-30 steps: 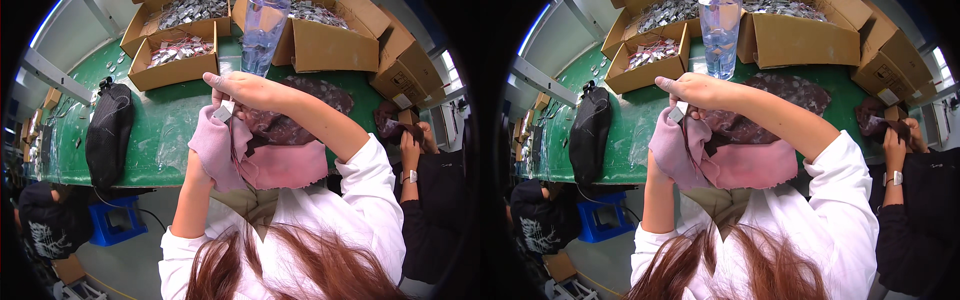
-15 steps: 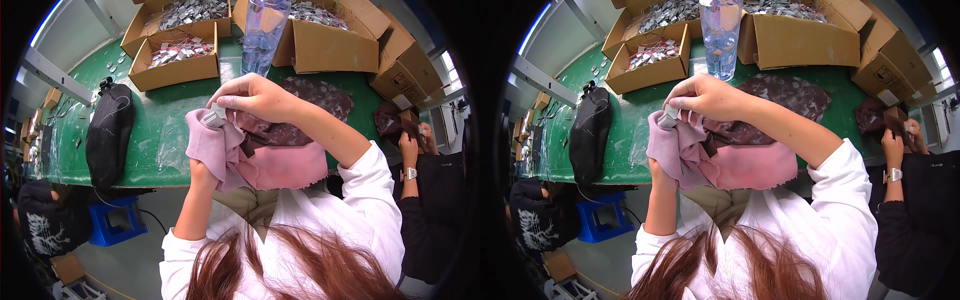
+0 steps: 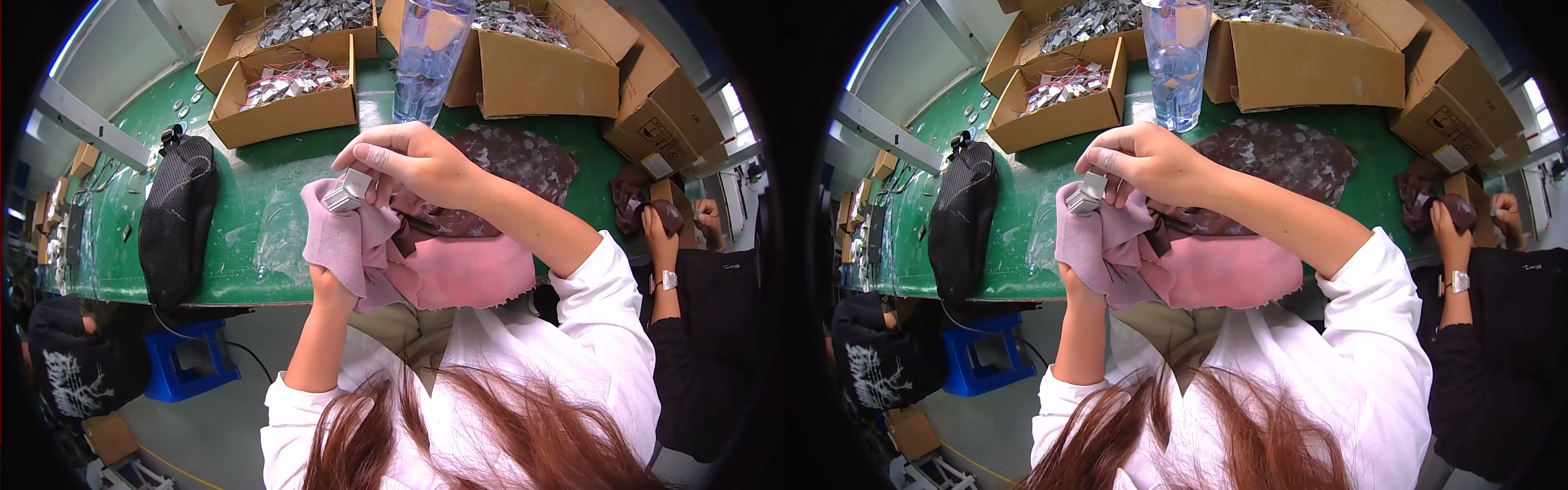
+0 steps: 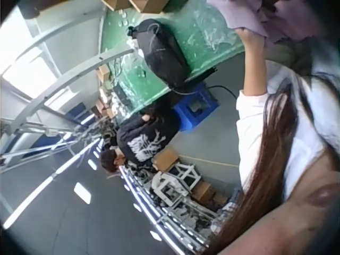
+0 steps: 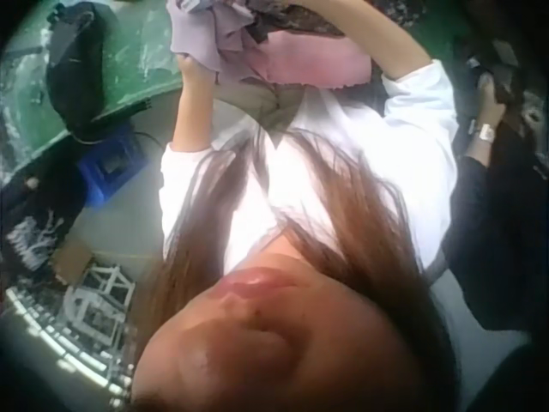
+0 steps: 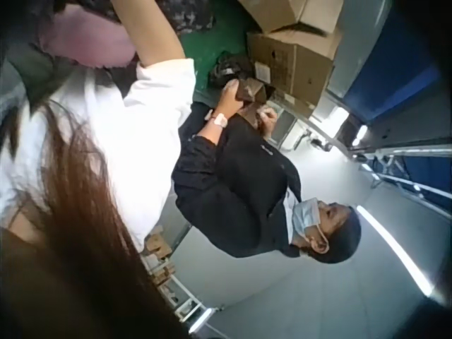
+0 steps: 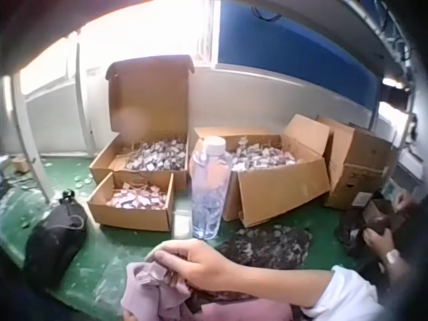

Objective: Assembling small metal components by attaching them to a pink substrate material on an assembly line.

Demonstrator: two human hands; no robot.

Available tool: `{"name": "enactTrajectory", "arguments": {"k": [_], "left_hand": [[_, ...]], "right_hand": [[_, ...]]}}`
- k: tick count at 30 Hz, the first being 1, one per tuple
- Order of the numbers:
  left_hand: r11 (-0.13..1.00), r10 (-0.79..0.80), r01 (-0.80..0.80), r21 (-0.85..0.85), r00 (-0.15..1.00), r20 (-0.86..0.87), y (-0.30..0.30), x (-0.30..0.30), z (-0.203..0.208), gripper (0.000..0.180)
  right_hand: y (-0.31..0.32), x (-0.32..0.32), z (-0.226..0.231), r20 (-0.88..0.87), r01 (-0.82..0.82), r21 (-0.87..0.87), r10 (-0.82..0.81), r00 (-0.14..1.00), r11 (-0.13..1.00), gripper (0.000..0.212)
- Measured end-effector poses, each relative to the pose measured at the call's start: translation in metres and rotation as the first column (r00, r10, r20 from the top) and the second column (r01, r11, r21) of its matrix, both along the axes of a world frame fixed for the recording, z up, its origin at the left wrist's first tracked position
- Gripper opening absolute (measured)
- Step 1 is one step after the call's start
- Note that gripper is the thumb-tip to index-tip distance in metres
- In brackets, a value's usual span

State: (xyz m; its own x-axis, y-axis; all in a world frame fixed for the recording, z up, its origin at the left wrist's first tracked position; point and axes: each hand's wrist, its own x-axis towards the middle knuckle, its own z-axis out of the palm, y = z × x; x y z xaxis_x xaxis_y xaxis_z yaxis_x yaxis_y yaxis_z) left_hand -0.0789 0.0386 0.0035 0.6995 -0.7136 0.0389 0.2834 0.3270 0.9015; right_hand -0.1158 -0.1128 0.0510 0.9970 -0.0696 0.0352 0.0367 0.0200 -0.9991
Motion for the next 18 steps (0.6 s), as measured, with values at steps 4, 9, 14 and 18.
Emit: {"name": "enactTrajectory", "arguments": {"k": [4,9,14,18], "left_hand": [[0.996,0.013,-0.013,-0.091,1.000,0.000,-0.002,-0.002,0.001,0.036],[1.000,0.017,-0.017,-0.024,1.000,0.000,-0.006,0.002,-0.002,0.036],[0.988,-0.039,0.044,-0.145,0.999,0.038,-0.003,-0.001,-0.008,0.037],[0.996,0.072,-0.070,-0.049,0.997,0.033,-0.005,-0.002,-0.007,0.036]], "right_hand": [[0.001,-0.002,-0.005,0.200,0.001,-0.286,0.059,0.978,0.958,0.018],[0.006,-0.004,0.000,0.089,0.012,-0.238,0.009,0.996,0.971,0.013],[0.010,-0.003,0.004,0.053,0.075,-0.293,-0.063,0.997,0.953,0.012],[0.002,0.001,0.000,-0.024,0.030,-0.086,-0.032,0.999,0.996,0.019]]}}
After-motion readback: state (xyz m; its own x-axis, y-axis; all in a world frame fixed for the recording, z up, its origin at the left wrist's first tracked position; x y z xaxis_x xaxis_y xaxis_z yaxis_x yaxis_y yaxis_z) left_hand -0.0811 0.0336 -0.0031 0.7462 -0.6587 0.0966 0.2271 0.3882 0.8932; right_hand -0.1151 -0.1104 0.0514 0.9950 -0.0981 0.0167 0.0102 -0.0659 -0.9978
